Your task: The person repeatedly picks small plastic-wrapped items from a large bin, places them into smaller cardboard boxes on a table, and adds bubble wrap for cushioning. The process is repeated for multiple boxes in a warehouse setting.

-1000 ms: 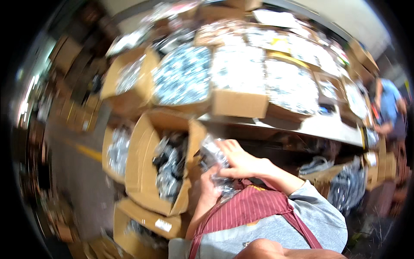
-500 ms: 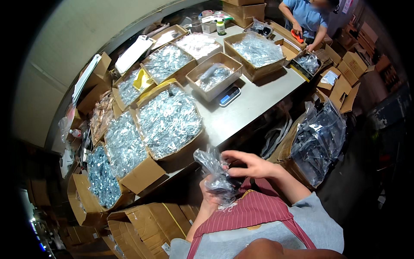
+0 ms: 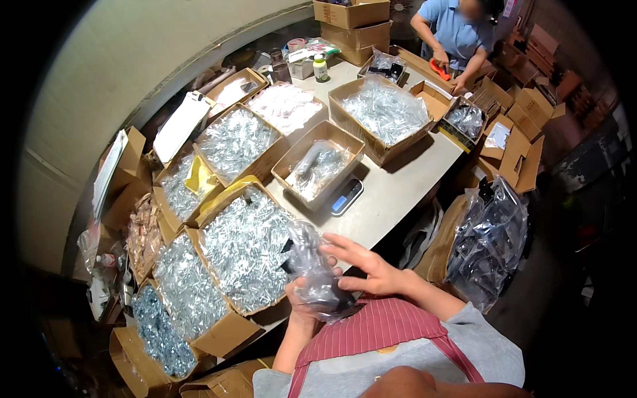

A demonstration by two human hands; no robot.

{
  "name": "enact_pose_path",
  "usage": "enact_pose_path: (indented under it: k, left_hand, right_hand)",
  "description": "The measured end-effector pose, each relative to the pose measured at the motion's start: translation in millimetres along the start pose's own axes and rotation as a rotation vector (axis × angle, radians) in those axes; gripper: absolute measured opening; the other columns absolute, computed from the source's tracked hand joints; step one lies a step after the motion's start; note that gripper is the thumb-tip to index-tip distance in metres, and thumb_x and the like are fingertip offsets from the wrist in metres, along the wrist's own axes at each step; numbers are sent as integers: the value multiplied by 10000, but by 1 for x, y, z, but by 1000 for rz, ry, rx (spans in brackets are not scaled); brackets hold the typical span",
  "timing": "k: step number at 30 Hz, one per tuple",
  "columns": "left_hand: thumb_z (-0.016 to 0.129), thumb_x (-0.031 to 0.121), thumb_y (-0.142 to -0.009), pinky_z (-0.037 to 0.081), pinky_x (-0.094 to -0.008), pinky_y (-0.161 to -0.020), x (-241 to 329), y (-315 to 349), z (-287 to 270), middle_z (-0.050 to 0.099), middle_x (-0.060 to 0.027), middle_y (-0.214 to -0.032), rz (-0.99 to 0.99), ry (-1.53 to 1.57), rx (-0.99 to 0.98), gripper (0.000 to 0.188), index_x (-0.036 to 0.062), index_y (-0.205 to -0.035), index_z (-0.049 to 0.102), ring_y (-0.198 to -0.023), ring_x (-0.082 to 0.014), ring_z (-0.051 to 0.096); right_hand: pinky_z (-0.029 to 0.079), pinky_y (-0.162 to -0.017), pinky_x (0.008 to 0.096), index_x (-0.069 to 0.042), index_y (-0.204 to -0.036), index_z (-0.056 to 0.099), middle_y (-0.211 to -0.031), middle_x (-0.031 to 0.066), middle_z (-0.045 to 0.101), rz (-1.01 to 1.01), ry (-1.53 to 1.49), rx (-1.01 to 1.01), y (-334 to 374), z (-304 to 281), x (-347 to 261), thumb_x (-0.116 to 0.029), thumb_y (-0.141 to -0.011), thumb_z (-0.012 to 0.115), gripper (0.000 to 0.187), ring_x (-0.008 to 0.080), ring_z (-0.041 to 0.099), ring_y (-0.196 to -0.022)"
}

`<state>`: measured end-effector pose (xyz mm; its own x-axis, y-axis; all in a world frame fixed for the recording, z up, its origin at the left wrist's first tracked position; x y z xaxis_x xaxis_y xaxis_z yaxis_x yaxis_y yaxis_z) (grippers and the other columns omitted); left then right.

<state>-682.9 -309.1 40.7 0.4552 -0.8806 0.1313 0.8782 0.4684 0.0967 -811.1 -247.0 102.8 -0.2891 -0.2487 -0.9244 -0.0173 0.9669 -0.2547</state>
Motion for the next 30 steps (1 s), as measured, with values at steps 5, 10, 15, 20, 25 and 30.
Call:
enact_pose_path:
  k: [5,10,15,20,25,30]
  left_hand:
    - [646,338,-872,512,-479,-953,36,-22,17,556,-239,-1213,38,399,-174,715,-20,-1413,347,-1064,-355,596]
    - [653,345,-882,351,-521,-1134,98,-28,8,590,-228,-1215,398,191,-179,602,-69,-1278,469,-1165,-336,594]
    - [697,264,-824,209,-534,-1196,121,-34,16,548,-163,-1323,631,-2,-72,663,-22,-1364,438,-1287,-279,501]
    - [615,153,-808,472,-470,-1026,97,-53,11,648,-219,-1062,582,-104,251,534,-70,-1276,486,-1068,-373,614]
    - [657,83,-793,572,-365,-804,65,-66,10,678,-160,-991,538,-693,709,417,-43,-1184,584,-862,-268,684]
    - [856,217,-690,552,-346,-743,24,-93,12,678,-83,-922,505,-1208,459,414,44,-1013,664,-848,-217,665]
  right_hand:
    - [427,-1018,352,-10,-1402,445,-1412,119,486,249,-364,369,-25,-62,63,-286,-976,565,521,231,549,-1209]
    - [495,-911,337,-5,-1331,498,-1257,130,607,534,-469,576,-31,-134,128,-373,-1020,473,482,204,621,-1064]
    - [579,-758,368,-24,-1397,401,-1368,137,474,756,-485,521,-46,-178,209,-448,-964,572,630,219,632,-977]
    - [599,-614,377,-33,-1439,308,-1349,138,427,812,-581,408,-88,-185,253,-483,-927,620,750,227,651,-877]
    - [563,-509,314,-54,-1412,329,-1297,142,499,879,-588,301,-115,-186,276,-574,-854,667,834,229,652,-816]
    - [595,-773,441,-47,-1137,548,-1125,109,573,887,-793,200,-110,-190,308,-267,-814,677,411,244,601,-1032]
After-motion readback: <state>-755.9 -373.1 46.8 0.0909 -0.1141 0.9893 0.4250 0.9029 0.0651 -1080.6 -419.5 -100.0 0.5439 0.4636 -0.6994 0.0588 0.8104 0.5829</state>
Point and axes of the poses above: each hand's wrist, its own y-axis away from the middle knuckle, its own z-axis out of the palm, x = y × z, the point moved 6 cm from there along -y, towards the middle knuckle
